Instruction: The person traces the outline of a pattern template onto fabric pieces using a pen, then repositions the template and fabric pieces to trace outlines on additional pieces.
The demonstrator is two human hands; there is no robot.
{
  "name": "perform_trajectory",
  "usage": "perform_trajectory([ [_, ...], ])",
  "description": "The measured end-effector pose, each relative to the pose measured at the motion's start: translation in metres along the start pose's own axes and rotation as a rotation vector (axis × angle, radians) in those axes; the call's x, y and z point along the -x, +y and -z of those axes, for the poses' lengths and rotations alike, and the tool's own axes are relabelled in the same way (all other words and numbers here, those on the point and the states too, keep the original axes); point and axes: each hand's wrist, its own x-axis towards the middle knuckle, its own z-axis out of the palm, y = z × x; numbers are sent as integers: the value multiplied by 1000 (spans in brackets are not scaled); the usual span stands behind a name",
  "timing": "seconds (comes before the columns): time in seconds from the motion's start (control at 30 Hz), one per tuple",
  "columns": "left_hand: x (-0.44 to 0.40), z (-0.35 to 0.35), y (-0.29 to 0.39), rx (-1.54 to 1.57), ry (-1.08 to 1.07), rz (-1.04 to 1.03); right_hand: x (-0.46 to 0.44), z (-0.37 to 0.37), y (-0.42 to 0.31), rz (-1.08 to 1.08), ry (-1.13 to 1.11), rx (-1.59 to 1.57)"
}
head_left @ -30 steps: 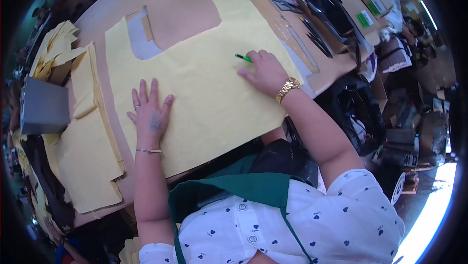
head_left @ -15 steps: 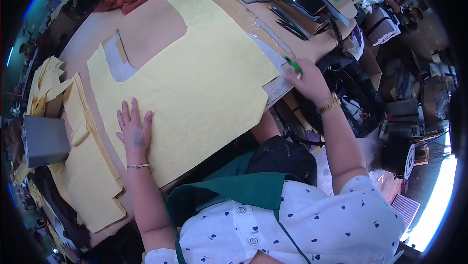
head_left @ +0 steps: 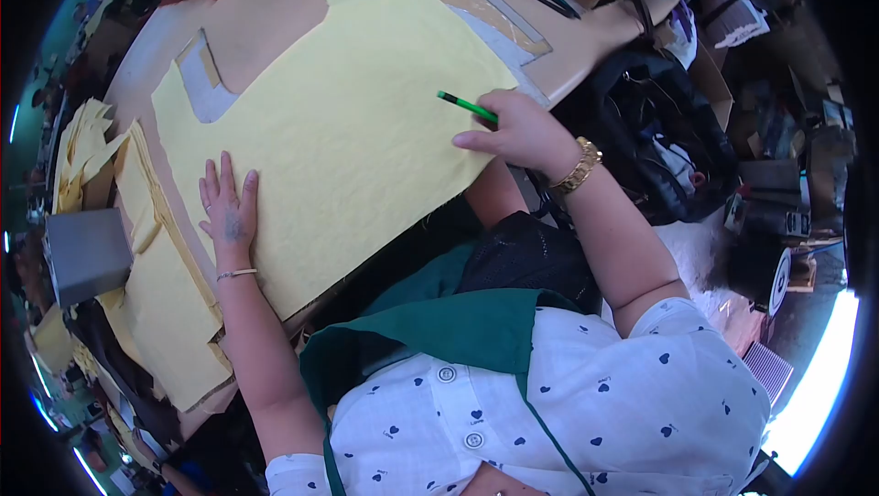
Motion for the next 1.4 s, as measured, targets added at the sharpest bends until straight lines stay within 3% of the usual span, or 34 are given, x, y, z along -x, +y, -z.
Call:
perform_trajectory([
  [0.23, 1, 1, 1, -17, 15, 22, 15, 7, 12, -97, 78, -356],
  [0.3, 2, 3, 4, -20, 8, 34, 10, 23, 26, -63, 157, -90],
  [0.37, 5, 5, 7, -23, -6, 36, -10, 45, 26, -228, 279, 88],
  [0.47, 6, 8, 6, -1, 7, 41, -69, 57, 58, -226, 473, 328],
  [0.57, 7, 7, 0, 61, 57, 79, -118, 57, 77, -251, 432, 410],
  [0.6, 8, 8, -1, 78, 66, 88, -128, 62, 67, -367, 345, 392],
  [0.7, 11, 4, -4, 73, 82, 91, -152, 76, 84, -400, 205, -49],
  [0.8, 11, 6, -2, 59, 75, 96, -136, 103, 45, -278, -14, -655],
  [0.9, 11, 7, -1, 52, 66, 95, -123, 119, 25, -140, -4, -676],
  [1.03, 8, 7, -2, 66, 51, 92, -95, 139, -10, 93, 137, -558],
  [1.1, 7, 5, -5, 77, 54, 86, -76, 154, -29, 206, 247, -304],
  [1.23, 8, 5, -6, 62, 44, 88, -55, 191, -35, 246, 398, -271],
  [1.4, 11, 10, 2, -55, 12, 77, -15, 224, -57, 226, 820, 4],
])
